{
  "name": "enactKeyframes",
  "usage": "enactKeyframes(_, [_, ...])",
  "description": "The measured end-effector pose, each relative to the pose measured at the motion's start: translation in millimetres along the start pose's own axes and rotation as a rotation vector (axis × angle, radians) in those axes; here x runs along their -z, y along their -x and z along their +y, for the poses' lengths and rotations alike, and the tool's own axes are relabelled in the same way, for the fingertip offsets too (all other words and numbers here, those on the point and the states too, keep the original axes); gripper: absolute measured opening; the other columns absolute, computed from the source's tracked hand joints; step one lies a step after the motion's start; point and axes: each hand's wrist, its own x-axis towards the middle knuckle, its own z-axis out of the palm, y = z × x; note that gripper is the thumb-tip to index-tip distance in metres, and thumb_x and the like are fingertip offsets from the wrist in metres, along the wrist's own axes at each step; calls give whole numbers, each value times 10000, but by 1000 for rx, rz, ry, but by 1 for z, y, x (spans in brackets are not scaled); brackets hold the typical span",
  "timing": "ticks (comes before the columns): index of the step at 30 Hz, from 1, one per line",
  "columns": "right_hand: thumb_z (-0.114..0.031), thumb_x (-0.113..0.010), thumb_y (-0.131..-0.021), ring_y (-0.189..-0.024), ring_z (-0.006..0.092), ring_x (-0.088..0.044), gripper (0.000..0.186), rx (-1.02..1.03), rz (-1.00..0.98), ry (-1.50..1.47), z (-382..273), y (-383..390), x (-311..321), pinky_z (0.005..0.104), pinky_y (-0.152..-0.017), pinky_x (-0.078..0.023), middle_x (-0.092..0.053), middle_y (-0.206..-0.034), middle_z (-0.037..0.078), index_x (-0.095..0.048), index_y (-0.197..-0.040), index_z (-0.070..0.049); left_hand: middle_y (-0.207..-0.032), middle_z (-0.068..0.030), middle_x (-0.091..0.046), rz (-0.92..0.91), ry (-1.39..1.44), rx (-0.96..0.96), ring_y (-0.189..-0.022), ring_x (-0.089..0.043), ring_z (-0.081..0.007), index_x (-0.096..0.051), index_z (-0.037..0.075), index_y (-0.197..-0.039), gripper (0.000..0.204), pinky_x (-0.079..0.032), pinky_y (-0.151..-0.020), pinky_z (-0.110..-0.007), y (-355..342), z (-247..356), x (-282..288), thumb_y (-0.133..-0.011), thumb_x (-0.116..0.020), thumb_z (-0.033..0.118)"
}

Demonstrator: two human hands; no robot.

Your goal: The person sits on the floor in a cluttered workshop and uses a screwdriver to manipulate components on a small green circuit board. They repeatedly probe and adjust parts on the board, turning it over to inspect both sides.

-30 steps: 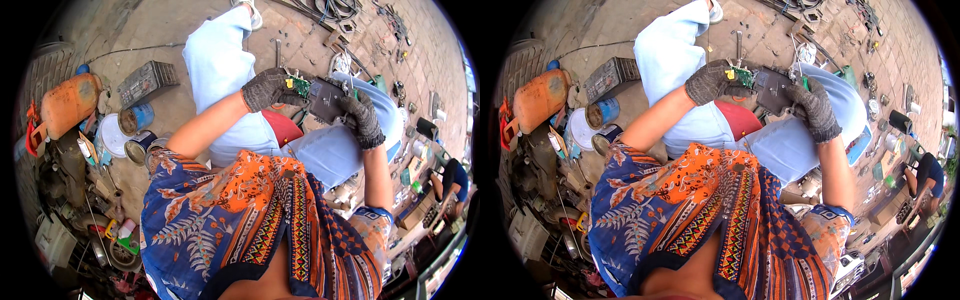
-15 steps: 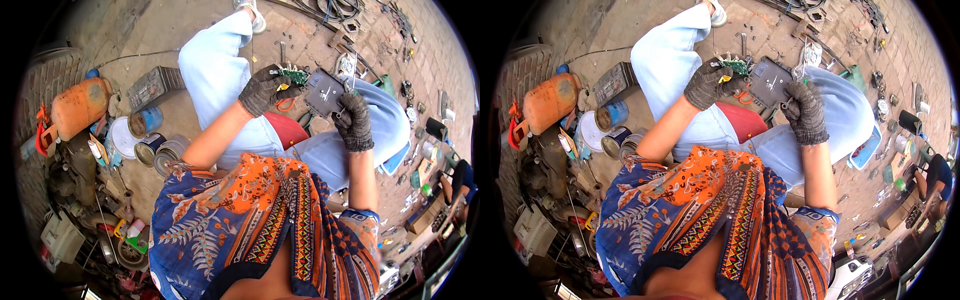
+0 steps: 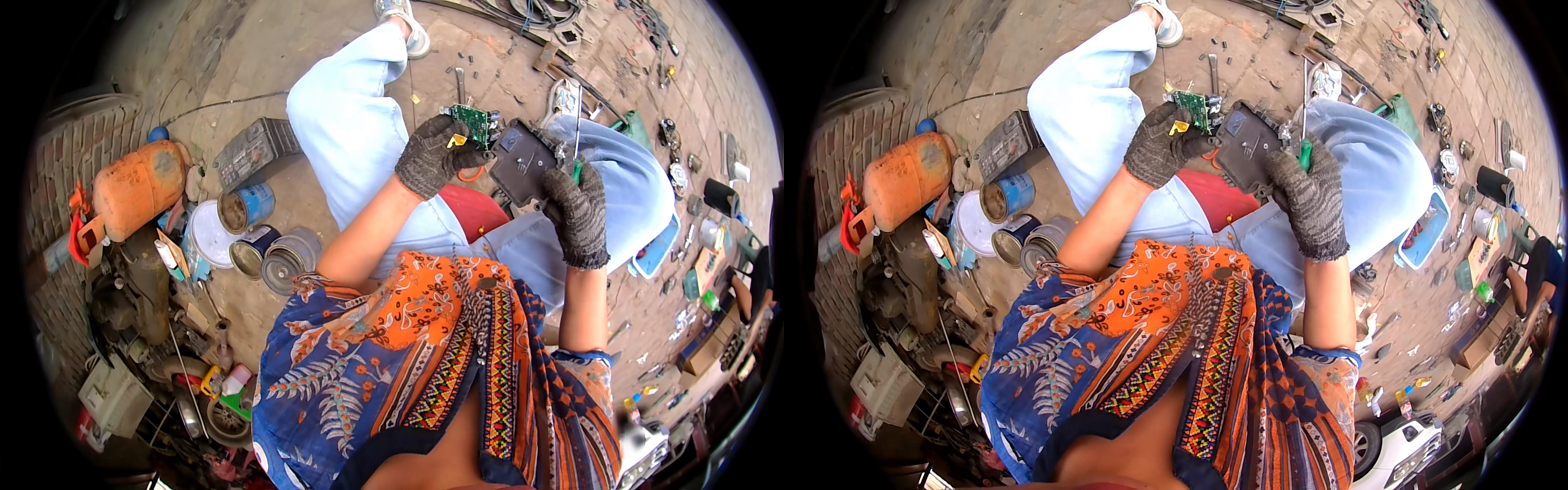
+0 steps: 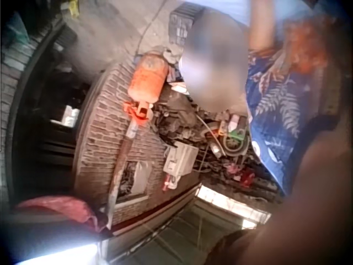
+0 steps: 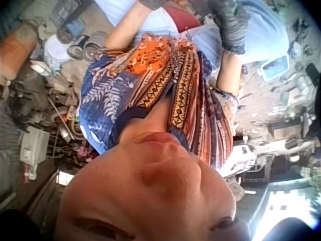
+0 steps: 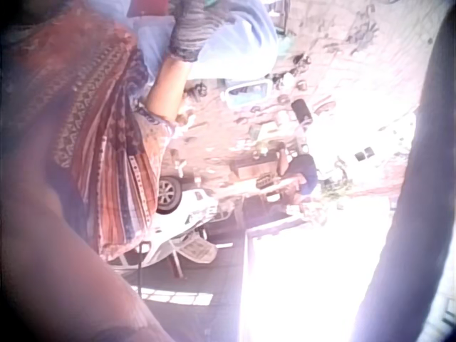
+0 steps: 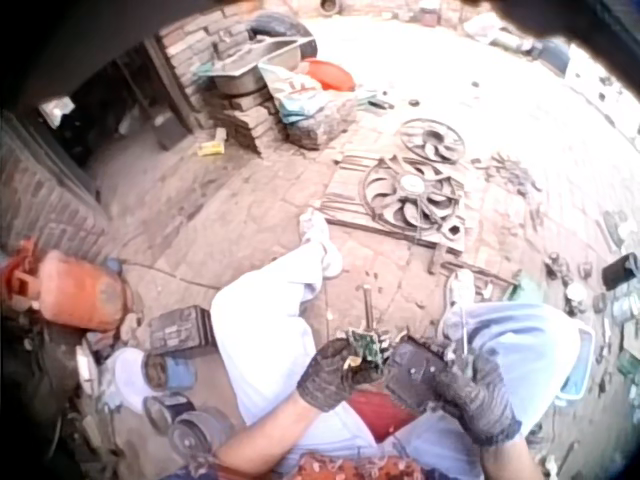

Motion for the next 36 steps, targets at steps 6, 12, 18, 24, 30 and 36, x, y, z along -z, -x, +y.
enactKeyframes(6, [-194,-644,-808,-570,73,-537,306,161,-9,153,-8,10,-5,215,-470,-409,-580,-688,8,-576,-1043,-9,-1101,-102,-589,54,-258,-63,-982,-601,-197,-494,13,-1149,362,-518,-831,-299,6,9,-47,-817,-633,50])
enactKeyframes(12, [-143,-658,-806,-674,108,-585,371,491,33,231,20,7,-11,245,-575,-497,-603,-932,79,-543,-1127,3,-950,-33,-608,343,-520,-179,-845,-591,-109,-538,40,-1098,355,-497,-720,-241,-3,-6,-57,-772,-678,53])
enactKeyframes(18, [-144,-650,-811,-706,87,-578,390,173,50,-169,-6,17,-16,222,-614,-484,-614,-869,40,-565,-1170,-17,-900,-26,-628,271,-562,-89,-767,-594,-87,-569,45,-1049,314,-484,-624,-213,-1,10,-57,-765,-697,80])
enactKeyframes(24, [-148,-635,-822,-777,134,-604,372,564,243,485,11,2,-15,264,-696,-490,-648,-915,73,-573,-1169,-26,-901,-42,-629,292,-1359,-249,-836,-606,-118,-564,18,-1078,327,-504,-686,-233,8,16,-49,-788,-690,104])
enactKeyframes(30, [-241,-673,-799,-787,172,-600,408,343,343,535,29,-53,0,306,-750,-476,-643,-886,98,-586,-1123,-9,-1048,-88,-606,424,-576,-226,-898,-611,-160,-509,17,-1176,320,-538,-784,-297,24,21,-31,-864,-580,30])
enactKeyframes(36, [-329,-729,-749,-877,251,-599,486,352,478,589,24,-126,-11,341,-826,-447,-639,-931,155,-603,-1066,16,-1081,-63,-593,395,-863,-433,-987,-567,-145,-578,47,-1130,345,-473,-848,-272,30,26,-44,-796,-591,-41])
